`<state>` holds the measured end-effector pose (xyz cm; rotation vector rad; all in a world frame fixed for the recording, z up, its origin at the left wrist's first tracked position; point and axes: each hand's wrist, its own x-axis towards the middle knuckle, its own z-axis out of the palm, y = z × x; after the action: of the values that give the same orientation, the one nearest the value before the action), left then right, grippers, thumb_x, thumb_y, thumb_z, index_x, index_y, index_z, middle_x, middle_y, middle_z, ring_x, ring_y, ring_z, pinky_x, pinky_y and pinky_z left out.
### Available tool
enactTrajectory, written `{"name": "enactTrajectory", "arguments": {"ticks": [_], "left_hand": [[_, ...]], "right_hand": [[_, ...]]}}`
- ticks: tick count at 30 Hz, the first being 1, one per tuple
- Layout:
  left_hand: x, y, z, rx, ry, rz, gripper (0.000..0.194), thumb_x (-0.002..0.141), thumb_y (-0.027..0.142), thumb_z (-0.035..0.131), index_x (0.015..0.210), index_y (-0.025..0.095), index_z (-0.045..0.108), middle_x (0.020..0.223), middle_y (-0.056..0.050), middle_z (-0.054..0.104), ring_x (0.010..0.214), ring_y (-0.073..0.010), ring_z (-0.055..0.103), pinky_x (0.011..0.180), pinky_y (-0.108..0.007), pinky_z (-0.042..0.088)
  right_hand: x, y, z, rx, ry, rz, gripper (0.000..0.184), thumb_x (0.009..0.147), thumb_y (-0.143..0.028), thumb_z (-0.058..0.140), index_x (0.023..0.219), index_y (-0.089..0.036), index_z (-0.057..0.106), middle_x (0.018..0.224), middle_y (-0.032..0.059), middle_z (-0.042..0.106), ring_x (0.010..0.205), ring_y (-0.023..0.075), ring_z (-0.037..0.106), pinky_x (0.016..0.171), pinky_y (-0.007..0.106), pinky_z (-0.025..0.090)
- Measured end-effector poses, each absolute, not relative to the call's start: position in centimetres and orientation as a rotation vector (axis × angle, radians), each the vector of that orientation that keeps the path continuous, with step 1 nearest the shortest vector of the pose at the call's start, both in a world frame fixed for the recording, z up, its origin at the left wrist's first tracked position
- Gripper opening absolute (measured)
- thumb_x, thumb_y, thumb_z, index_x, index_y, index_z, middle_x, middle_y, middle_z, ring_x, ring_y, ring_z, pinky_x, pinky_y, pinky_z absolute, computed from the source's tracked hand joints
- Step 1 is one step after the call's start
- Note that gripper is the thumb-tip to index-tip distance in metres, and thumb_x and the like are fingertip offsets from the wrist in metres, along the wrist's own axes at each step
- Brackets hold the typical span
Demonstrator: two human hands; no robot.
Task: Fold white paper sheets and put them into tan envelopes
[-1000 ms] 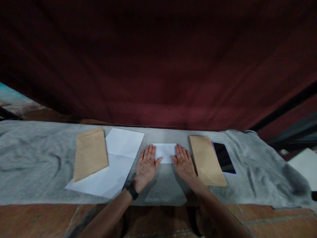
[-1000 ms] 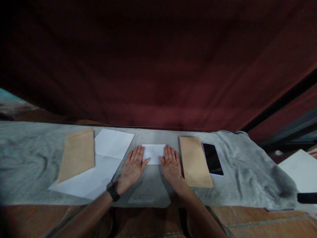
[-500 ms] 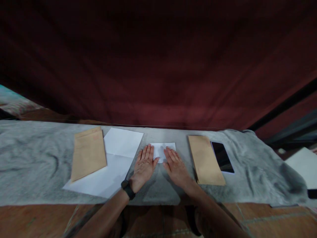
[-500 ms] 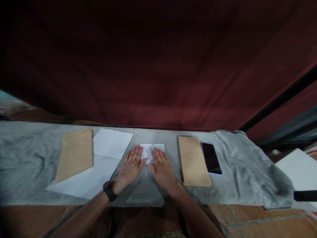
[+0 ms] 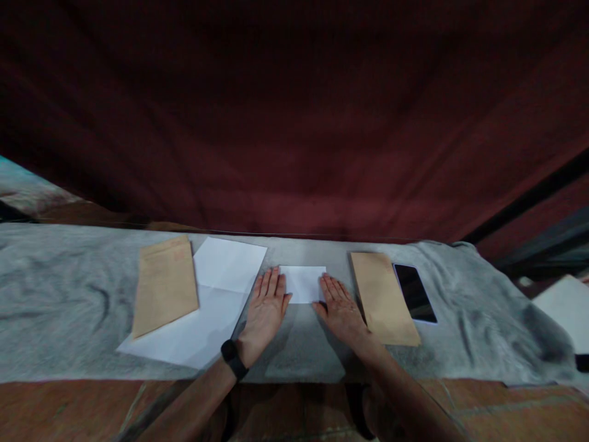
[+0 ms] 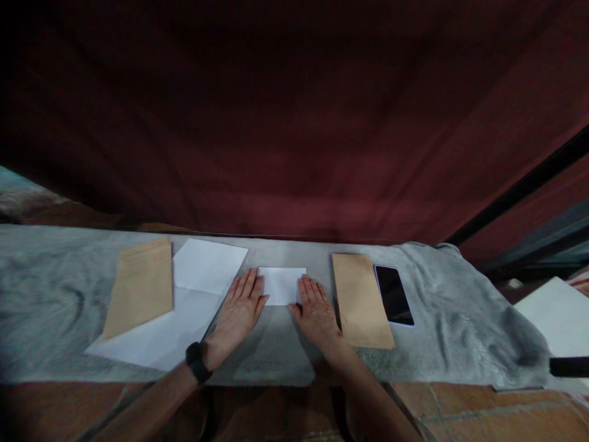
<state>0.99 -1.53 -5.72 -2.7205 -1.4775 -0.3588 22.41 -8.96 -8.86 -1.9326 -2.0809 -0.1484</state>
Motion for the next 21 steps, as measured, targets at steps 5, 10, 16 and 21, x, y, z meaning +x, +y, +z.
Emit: {"name": "enactTrajectory", "arguments": {"ticks": [5,10,16,21], "left_hand": [[1.1,-2.1,-5.4,-3.040,-1.121,-0.281,0.043,0.101,0.023,0.042,0.142,0.023,0.056,0.152,-0.009,0.054,0.142,-0.0235,0.049,0.121,-0.044,0.036],[1.0,-1.9,-5.3,-3.044,-1.051,-0.088,0.061,0.087,0.000,0.038,0.141,0.023,0.056,0.152,-0.007,0.054,0.142,-0.0220,0.049,0.119,-0.042,0.038],[0.6,-1.2,-4.0,-3.074,-1.113,-0.202,0.050,0.090,0.001,0.042,0.131,0.019,0.062,0.138,-0.011,0.065,0.127,-0.0223,0.062,0.110,-0.039,0.047],[0.2,0.2,-1.7,-3.097,-1.401,-1.009,0.025,0.100,0.029,0.050,0.103,0.023,0.074,0.103,-0.006,0.076,0.097,-0.0205,0.070,0.091,-0.033,0.054]], "right_hand": [[22.6,-8.7,-8.6,-1.953,-2.099,-0.104,0.065,0.102,-0.041,0.048,0.156,-0.008,0.037,0.159,0.0173,0.041,0.148,0.0278,0.038,0.122,0.048,0.032],[22.6,-8.6,-7.6,-1.956,-2.107,-0.055,0.063,0.101,-0.042,0.050,0.152,-0.007,0.044,0.158,0.0179,0.044,0.146,0.0282,0.042,0.122,0.047,0.031],[23.3,-8.0,-6.7,-1.862,-2.073,0.053,0.052,0.097,-0.033,0.055,0.145,-0.013,0.055,0.151,0.0157,0.054,0.139,0.0271,0.050,0.121,0.048,0.034],[24.5,-7.2,-4.7,-1.704,-1.683,0.494,0.029,0.097,-0.033,0.049,0.108,-0.021,0.073,0.104,0.0060,0.077,0.097,0.0224,0.070,0.089,0.036,0.055]]}}
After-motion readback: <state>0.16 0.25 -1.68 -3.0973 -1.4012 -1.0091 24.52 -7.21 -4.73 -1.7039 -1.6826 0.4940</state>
